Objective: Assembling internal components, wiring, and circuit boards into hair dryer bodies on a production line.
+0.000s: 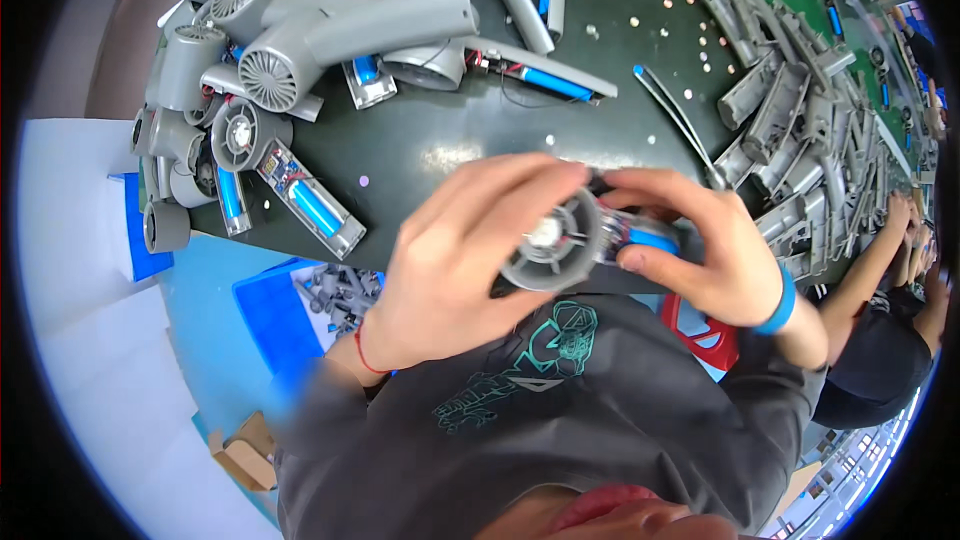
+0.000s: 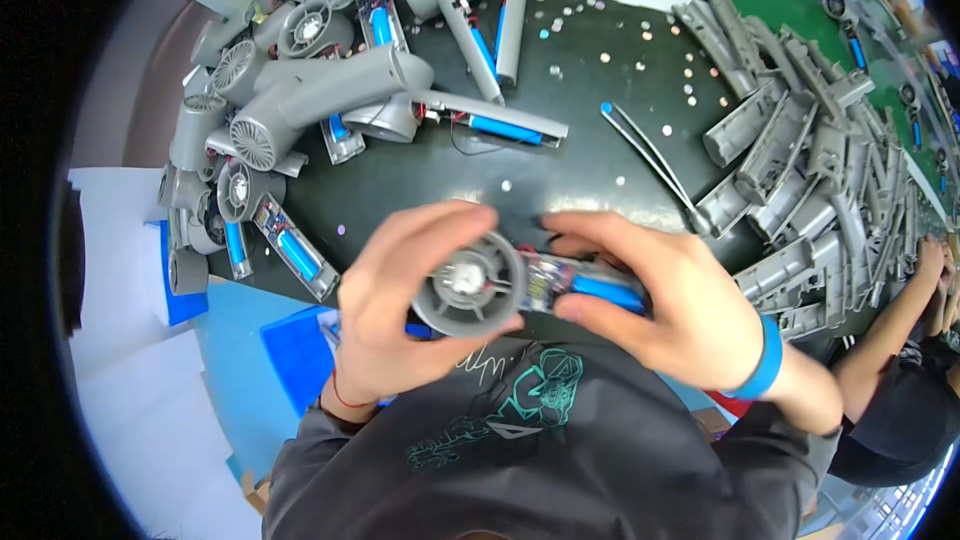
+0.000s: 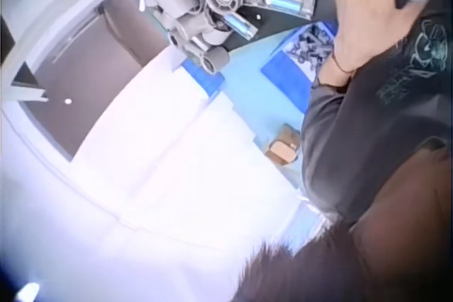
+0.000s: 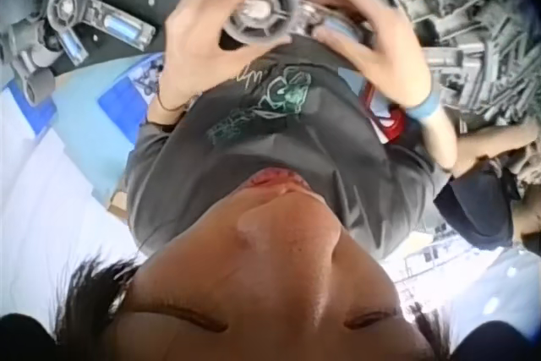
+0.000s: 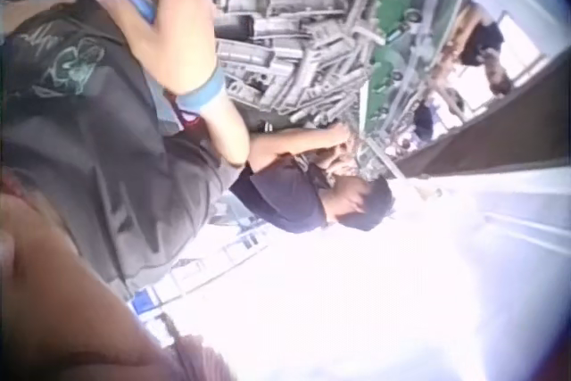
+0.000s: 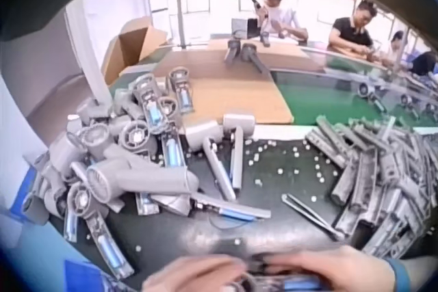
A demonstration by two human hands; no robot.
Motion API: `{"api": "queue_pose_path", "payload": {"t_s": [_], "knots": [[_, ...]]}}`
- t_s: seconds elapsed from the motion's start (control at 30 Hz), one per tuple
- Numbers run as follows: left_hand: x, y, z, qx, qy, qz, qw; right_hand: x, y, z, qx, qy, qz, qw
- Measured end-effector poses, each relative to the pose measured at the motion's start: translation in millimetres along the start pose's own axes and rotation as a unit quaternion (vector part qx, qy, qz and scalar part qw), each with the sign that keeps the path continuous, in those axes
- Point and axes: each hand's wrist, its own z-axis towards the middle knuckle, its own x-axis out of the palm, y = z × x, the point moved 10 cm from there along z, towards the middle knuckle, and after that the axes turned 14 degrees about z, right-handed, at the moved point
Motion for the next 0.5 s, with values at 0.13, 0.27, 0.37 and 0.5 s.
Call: {"api": "queue_pose_path", "payload": {"t_s": [0.13,0.27,0.37,0.5], "knots": [[0.3,8.4,-18.9,-0.064,0.036,0.052,0.996,12.8,-7.0,-15.8,-0.091,-0.043,-0.116,0.988],[2.3,-5.9,-15.1,-0.072,0.089,0.161,0.98,15.1,-3.4,-19.6,-0.159,-0.134,-0.124,0.97],[5.9,-19.9,-9.2,-0.034,0.091,0.267,0.959,20.3,11.3,-31.7,-0.219,-0.175,-0.23,0.932],[25.6,-21.8,-8.5,-0.031,0.126,0.265,0.956,39.7,6.4,-46.6,-0.247,-0.15,-0.269,0.919]]}}
